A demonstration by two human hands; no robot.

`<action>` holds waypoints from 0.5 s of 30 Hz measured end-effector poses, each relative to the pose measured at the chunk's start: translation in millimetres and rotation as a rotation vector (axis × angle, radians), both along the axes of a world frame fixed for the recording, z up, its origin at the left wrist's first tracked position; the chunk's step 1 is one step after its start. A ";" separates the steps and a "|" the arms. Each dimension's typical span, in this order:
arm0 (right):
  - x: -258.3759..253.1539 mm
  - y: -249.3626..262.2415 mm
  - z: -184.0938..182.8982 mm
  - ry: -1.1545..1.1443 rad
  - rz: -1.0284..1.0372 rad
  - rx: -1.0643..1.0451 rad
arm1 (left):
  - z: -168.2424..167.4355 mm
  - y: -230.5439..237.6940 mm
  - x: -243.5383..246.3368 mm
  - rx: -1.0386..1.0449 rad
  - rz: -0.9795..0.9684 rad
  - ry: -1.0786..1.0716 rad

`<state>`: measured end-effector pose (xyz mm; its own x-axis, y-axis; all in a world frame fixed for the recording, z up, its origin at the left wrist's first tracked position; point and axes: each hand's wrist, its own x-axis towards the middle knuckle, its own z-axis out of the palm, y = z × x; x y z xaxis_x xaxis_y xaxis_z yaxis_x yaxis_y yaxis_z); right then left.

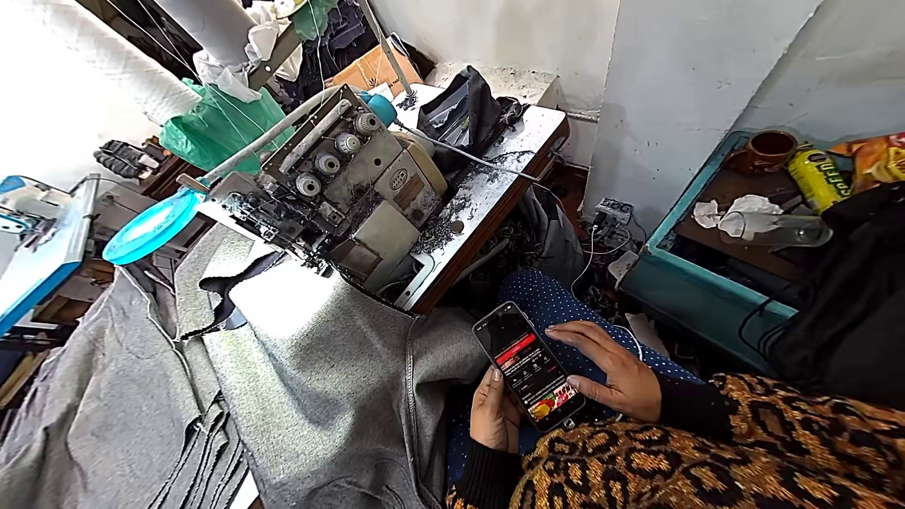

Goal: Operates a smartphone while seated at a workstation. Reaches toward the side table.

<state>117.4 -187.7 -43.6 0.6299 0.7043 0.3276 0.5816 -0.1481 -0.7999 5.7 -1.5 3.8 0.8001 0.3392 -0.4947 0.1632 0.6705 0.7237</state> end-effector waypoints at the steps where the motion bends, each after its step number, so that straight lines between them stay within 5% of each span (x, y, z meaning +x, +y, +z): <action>1: 0.1 0.0 -0.5 -0.002 0.000 0.000 | 0.0 0.2 -0.1 -0.006 -0.002 -0.003; 15: -0.5 -0.3 -1.6 -0.003 -0.010 0.010 | 0.1 -1.1 -0.4 0.003 0.007 0.015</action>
<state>116.9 -188.1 -45.2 0.6360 0.6944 0.3367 0.5826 -0.1460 -0.7995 5.3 -2.6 3.9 0.7902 0.3459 -0.5059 0.1697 0.6697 0.7229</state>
